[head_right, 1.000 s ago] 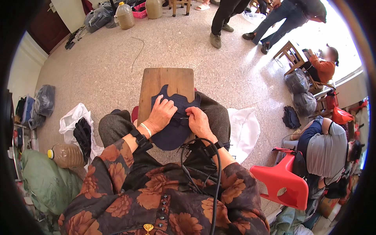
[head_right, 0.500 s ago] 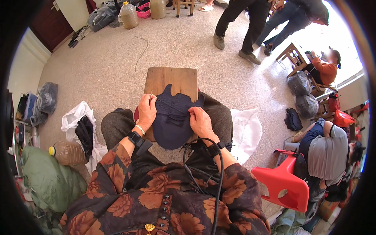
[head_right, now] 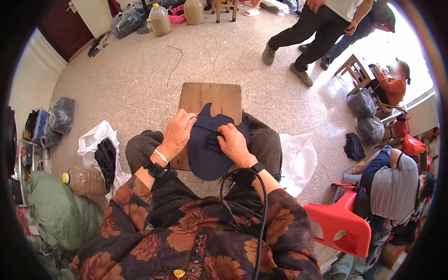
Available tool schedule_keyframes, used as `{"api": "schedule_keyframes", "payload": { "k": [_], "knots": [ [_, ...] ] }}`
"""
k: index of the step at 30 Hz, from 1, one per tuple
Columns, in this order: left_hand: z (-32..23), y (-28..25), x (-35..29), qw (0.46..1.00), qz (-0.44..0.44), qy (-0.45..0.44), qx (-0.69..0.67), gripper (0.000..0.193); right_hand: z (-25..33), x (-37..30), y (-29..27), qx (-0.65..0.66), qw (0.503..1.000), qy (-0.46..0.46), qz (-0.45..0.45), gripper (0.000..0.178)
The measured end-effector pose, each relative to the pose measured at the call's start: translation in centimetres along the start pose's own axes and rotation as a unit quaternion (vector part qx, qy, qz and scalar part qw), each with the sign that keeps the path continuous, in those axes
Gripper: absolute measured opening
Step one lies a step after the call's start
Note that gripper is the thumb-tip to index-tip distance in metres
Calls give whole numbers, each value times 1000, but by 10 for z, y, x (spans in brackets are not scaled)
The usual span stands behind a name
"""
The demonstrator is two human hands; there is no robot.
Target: Manually sewing or threading a needle through pre-cut blue shoe upper material on a small wooden work surface.
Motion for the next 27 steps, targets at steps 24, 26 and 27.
{"api": "schedule_keyframes", "payload": {
  "k": [24, 26, 27],
  "knots": [
    [13, 24, -16, 982, 177, 70, 11, 7, -33, 9, 9, 197, 973, 109, 41, 18],
    [14, 26, -15, 983, 160, 89, 5, 6, -31, 8, 9, 200, 974, 98, 40, 19],
    [15, 28, -15, 983, 158, 94, 2, 6, -31, 8, 8, 198, 974, 105, 38, 19]
  ]
}}
Point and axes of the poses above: each hand's wrist, its own x-axis towards the middle knuckle, its own y-axis out of the palm, z = x × y, the point moved 2 cm from there along x, towards the middle knuckle, and after that the axes turned 7 degrees about y, right-handed, at the moved point
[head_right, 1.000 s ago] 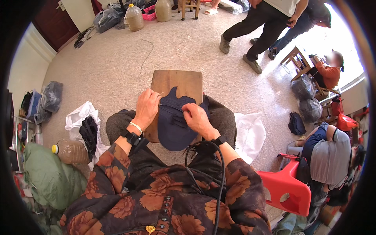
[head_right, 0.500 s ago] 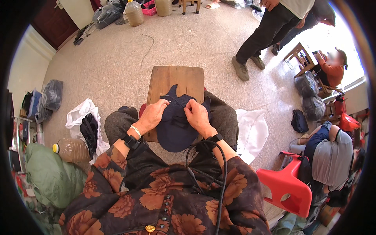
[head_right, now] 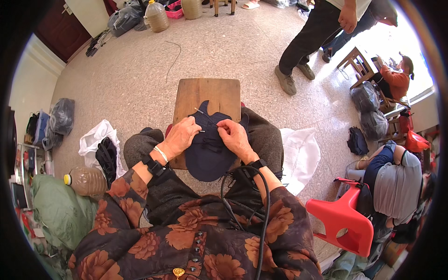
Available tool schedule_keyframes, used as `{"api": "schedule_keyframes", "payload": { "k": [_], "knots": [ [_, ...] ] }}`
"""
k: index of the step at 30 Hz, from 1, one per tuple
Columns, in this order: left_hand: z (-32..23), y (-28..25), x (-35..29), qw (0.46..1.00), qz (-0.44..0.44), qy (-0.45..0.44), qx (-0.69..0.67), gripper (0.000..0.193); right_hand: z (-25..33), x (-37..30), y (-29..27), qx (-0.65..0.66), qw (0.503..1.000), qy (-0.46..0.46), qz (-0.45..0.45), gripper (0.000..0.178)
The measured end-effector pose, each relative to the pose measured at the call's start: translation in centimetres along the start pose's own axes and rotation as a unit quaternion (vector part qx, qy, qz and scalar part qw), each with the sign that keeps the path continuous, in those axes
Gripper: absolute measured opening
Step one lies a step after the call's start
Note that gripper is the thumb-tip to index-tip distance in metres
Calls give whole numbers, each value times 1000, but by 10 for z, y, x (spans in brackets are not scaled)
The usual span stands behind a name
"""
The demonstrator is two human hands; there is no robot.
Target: Manually sewing or threading a needle through pre-cut blue shoe upper material on a small wooden work surface.
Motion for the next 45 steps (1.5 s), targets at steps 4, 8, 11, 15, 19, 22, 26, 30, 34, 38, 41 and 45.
{"api": "schedule_keyframes", "payload": {
  "k": [4, 8, 11, 15, 19, 22, 26, 30, 34, 38, 41, 45],
  "knots": [
    [5, 2, 2, 1000, 10, -8, -11, 5, 1, 0, -1, -12, 1000, 12, 1, 20],
    [9, 4, 6, 999, 39, 15, -13, 8, 3, -1, -1, -24, 1000, -3, -2, 20],
    [9, 9, 13, 997, 65, 8, -34, 8, 7, -1, 1, -12, 1000, 5, 10, 21],
    [4, 13, 12, 999, 21, 2, -38, 7, 10, -2, 3, -1, 1000, -16, 13, 19],
    [6, 15, -2, 998, -38, -11, -47, 7, 2, -3, 3, 31, 999, -30, 25, 19],
    [11, 24, -2, 998, -44, -32, 21, 12, 2, 0, 0, -61, 990, -124, -8, 13],
    [3, 36, 1, 995, -76, -28, 63, 4, 1, -3, 0, -60, 992, -109, 16, 8],
    [-7, 47, 6, 991, -35, -40, 126, 3, -4, -4, -4, -67, 996, -44, 39, 8],
    [-5, 48, 0, 990, -41, -76, 111, 5, -10, -4, -4, -61, 997, -30, 31, 8],
    [-5, 46, -2, 989, -36, -75, 122, 6, -6, -3, -1, -57, 994, -90, 2, 8],
    [-9, 43, 3, 990, -53, -43, 124, 3, -1, -3, 0, -107, 992, -63, -16, 8],
    [0, 36, -1, 994, -88, -57, 38, 10, 2, -10, -1, -79, 993, -82, -20, 6]
  ]
}}
Point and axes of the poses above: each hand's wrist, its own x-axis towards the middle knuckle, its own y-axis out of the palm, z = x × y, the point moved 2 cm from there along x, towards the middle knuckle, and after that the axes turned 7 degrees about y, right-handed, at the moved point
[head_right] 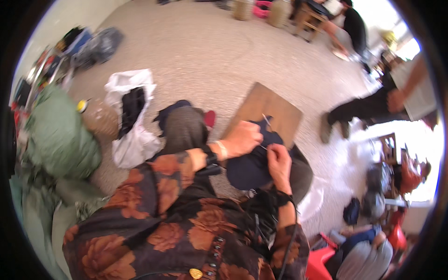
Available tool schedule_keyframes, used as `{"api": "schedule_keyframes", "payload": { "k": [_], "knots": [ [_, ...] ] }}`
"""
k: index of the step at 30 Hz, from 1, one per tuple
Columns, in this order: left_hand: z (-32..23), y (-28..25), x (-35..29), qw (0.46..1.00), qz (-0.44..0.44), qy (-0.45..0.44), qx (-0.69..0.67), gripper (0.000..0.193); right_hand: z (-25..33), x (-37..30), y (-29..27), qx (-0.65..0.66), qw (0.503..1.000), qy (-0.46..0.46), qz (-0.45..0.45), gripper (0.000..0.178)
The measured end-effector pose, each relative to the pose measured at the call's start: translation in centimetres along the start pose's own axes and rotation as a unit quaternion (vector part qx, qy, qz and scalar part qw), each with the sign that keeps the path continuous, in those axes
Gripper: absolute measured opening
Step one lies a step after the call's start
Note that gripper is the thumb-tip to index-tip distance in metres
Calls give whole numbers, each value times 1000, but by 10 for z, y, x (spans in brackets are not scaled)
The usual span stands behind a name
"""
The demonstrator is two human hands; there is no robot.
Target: Manually sewing or threading a needle through pre-cut blue shoe upper material on a small wooden work surface.
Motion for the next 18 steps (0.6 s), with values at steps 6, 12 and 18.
{"api": "schedule_keyframes", "payload": {
  "k": [6, 12, 18],
  "knots": [
    [2, -7, -6, 1000, -1, -12, -20, 7, -3, 2, 1, 106, 989, 96, 39, 9],
    [0, -4, 1, 999, 0, -12, -37, 7, 0, 4, -1, 94, 992, 70, 34, 15],
    [2, 7, -2, 999, -36, 15, 28, 14, 7, 6, -1, -16, 998, -11, 61, 19]
  ]
}}
Point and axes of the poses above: each hand's wrist, its own x-axis towards the middle knuckle, its own y-axis out of the palm, z = x × y, the point moved 2 cm from there along x, towards the middle knuckle, and after that the axes turned 7 degrees about y, right-handed, at the moved point
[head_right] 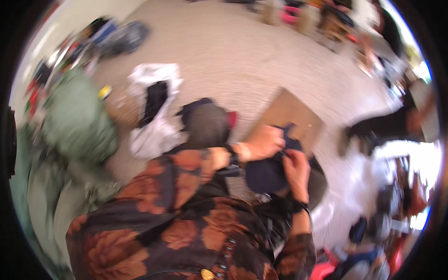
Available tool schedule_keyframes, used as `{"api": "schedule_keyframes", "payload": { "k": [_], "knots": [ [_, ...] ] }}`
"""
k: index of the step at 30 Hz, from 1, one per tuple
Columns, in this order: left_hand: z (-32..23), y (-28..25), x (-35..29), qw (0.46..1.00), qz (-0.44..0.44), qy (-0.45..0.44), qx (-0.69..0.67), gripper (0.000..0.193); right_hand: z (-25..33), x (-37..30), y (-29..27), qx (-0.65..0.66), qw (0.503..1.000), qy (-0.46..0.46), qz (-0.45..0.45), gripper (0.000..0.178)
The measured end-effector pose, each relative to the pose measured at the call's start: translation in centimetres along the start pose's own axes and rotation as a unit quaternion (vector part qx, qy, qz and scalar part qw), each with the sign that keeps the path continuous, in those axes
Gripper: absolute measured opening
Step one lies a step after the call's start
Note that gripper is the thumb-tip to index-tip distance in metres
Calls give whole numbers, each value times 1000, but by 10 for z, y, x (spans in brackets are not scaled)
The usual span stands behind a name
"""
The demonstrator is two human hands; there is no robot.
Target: Manually sewing or threading a needle through pre-cut blue shoe upper material on a small wooden work surface.
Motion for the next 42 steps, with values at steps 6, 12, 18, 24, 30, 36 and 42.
{"api": "schedule_keyframes", "payload": {
  "k": [6, 12, 18, 24, 30, 36, 42],
  "knots": [
    [-6, 14, -8, 990, -70, -71, -98, 8, 1, 14, -1, -133, 991, 15, 8, 12],
    [-7, 29, -8, 984, -89, -97, -119, 7, 9, 23, -3, -140, 989, 12, 46, 15],
    [-15, -8, -3, 986, -82, -108, -97, 5, 12, 33, -8, -187, 977, 12, 100, 13],
    [70, -148, -69, 911, -350, -150, -161, 9, 5, 32, -14, -132, 983, 38, 121, 13],
    [162, -145, -347, 760, -239, -604, 10, 45, -4, 34, -25, -79, 970, 175, 148, 12],
    [137, -67, -539, 467, -194, -860, -69, 104, -19, 38, -38, -107, 961, 205, 153, 14],
    [184, -53, -589, 452, -186, -872, -17, 136, 11, 40, -44, -217, 916, 285, 181, 25]
  ]
}}
Point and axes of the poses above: each hand's wrist, its own x-axis towards the middle knuckle, its own y-axis out of the palm, z = x × y, the point moved 2 cm from there along x, towards the middle knuckle, and after that the axes turned 7 degrees about y, right-handed, at the moved point
